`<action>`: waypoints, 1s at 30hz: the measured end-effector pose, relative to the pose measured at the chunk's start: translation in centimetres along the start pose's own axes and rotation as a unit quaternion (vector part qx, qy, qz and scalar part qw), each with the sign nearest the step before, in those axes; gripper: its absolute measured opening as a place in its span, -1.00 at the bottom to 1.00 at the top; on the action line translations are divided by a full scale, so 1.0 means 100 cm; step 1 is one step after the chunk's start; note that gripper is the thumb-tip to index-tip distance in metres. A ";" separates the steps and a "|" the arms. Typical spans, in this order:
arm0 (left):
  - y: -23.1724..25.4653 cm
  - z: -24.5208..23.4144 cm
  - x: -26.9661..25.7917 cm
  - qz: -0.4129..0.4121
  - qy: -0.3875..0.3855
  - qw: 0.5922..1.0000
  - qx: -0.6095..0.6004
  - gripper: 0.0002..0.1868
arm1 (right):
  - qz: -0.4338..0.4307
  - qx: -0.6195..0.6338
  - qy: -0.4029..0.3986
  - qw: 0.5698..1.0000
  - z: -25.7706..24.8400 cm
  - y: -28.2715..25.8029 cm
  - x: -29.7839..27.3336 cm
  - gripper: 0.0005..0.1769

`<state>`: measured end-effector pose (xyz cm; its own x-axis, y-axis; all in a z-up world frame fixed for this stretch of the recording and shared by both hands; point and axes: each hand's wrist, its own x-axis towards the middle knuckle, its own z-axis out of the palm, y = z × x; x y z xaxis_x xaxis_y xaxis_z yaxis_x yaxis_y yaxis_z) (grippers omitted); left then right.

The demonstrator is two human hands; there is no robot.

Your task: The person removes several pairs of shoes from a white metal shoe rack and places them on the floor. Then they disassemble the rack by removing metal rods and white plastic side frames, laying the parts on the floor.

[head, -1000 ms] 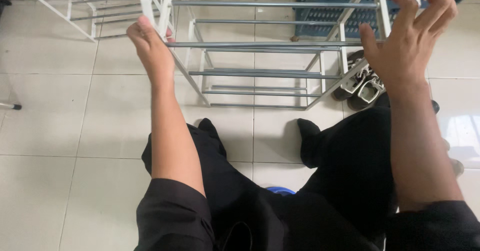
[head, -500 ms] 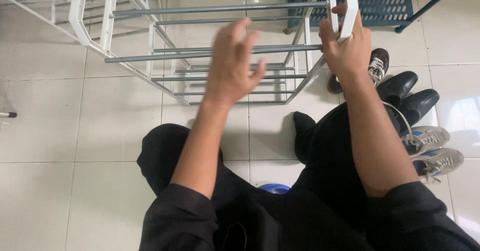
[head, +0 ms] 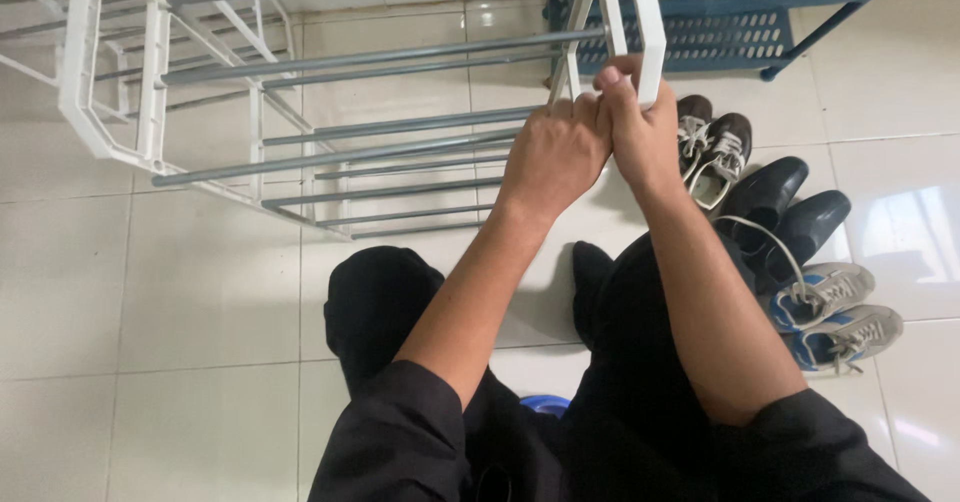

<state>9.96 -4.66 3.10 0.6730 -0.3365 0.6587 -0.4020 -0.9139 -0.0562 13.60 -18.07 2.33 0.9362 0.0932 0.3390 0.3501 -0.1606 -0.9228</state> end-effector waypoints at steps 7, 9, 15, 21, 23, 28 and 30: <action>-0.004 -0.004 0.013 -0.049 -0.131 0.985 -0.100 -0.78 | 0.103 0.029 0.021 0.994 0.001 0.004 0.005 -0.66; -0.006 -0.012 0.022 -0.065 -0.175 0.976 -0.113 -0.75 | 0.068 -0.026 0.023 0.997 0.000 -0.007 0.007 -0.67; -0.018 -0.024 0.030 -0.029 -0.213 0.964 -0.156 -0.80 | -0.070 -0.298 0.073 0.949 -0.002 -0.038 -0.005 -0.75; -0.021 -0.024 0.022 0.002 -0.170 0.978 -0.121 -0.83 | -0.104 -0.364 0.065 0.923 -0.008 -0.036 -0.001 -0.79; -0.023 -0.023 0.020 0.008 -0.152 0.982 -0.116 -0.84 | -0.100 -0.364 0.070 0.923 -0.009 -0.033 -0.002 -0.80; -0.023 -0.022 0.022 -0.009 -0.178 0.974 -0.139 -0.73 | -0.109 -0.359 0.074 0.924 -0.009 -0.030 -0.004 -0.82; -0.023 -0.024 0.023 -0.017 -0.200 0.969 -0.145 -0.70 | -0.115 -0.358 0.073 0.924 -0.009 -0.029 -0.006 -0.83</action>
<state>10.97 -2.78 6.50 0.8521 -0.4213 0.3106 -0.4942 -0.8430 0.2124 12.10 -18.53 4.99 0.8102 0.0801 0.5806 0.4225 -0.7664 -0.4838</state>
